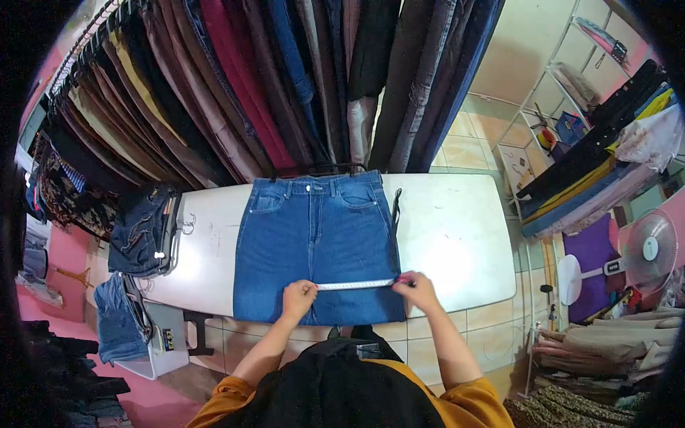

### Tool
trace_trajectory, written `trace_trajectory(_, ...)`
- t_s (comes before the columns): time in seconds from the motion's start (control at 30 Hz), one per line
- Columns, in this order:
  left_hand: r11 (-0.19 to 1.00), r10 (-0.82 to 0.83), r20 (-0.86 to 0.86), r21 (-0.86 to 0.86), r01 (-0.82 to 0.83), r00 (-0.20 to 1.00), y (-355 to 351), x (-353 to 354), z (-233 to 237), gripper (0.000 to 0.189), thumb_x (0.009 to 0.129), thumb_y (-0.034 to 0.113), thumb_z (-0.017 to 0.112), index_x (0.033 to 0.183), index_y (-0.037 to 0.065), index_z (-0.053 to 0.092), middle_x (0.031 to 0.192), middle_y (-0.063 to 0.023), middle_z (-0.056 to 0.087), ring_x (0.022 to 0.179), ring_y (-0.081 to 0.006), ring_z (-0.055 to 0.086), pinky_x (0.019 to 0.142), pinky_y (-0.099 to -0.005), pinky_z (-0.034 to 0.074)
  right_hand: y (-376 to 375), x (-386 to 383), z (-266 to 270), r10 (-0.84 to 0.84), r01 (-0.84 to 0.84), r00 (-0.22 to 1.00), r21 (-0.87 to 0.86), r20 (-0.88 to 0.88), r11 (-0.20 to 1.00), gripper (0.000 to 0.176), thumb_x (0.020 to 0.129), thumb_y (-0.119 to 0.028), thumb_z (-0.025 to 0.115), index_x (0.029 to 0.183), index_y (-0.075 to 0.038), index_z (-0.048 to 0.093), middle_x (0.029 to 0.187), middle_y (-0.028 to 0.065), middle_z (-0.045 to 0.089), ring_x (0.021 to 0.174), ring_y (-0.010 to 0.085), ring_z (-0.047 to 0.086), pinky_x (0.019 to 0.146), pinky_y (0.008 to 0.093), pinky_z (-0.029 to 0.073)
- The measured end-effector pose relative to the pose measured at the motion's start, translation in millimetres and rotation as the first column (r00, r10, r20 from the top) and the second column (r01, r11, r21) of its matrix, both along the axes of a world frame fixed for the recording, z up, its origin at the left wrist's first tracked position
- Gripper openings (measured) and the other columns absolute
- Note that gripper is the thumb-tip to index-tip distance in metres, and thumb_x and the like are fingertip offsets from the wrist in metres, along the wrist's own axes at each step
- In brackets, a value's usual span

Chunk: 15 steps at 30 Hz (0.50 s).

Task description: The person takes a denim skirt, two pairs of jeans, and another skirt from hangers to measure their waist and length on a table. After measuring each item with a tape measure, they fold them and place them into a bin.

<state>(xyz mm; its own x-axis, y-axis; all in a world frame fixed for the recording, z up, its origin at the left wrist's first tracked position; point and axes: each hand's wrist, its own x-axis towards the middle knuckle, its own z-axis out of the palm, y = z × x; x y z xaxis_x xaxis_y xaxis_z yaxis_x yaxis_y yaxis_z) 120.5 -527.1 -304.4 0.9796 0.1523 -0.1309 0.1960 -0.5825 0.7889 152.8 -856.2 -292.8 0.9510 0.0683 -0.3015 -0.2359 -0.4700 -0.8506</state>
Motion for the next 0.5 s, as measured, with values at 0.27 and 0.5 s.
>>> trace_trajectory(0.27,0.999,0.042,0.02,0.017,-0.043,0.999,10,0,-22,0.013,0.078,0.014,0.062,0.077,0.002,0.067,0.069,-0.0154,0.064,0.062,-0.0265,0.064,0.06,-0.0349,0.049,-24,-4,-35,-0.191,0.204,0.978,-0.198,0.083,0.959,0.05,0.059,-0.035,0.076,0.094,-0.001,0.064,0.086,0.0152,0.064,0.081,0.0246,0.062,0.076,0.0336,0.048)
trace_trajectory(0.5,0.998,0.058,-0.016,-0.027,-0.058,0.998,11,0,-24,0.014,0.078,0.015,0.063,0.079,0.001,0.068,0.069,-0.0149,0.065,0.061,-0.0259,0.064,0.06,-0.0334,0.048,-23,-4,-39,-0.197,0.21,0.976,-0.152,0.092,0.966,0.051,0.058,-0.035,0.079,0.092,0.0,0.064,0.085,0.0144,0.064,0.081,0.0237,0.062,0.074,0.0323,0.048)
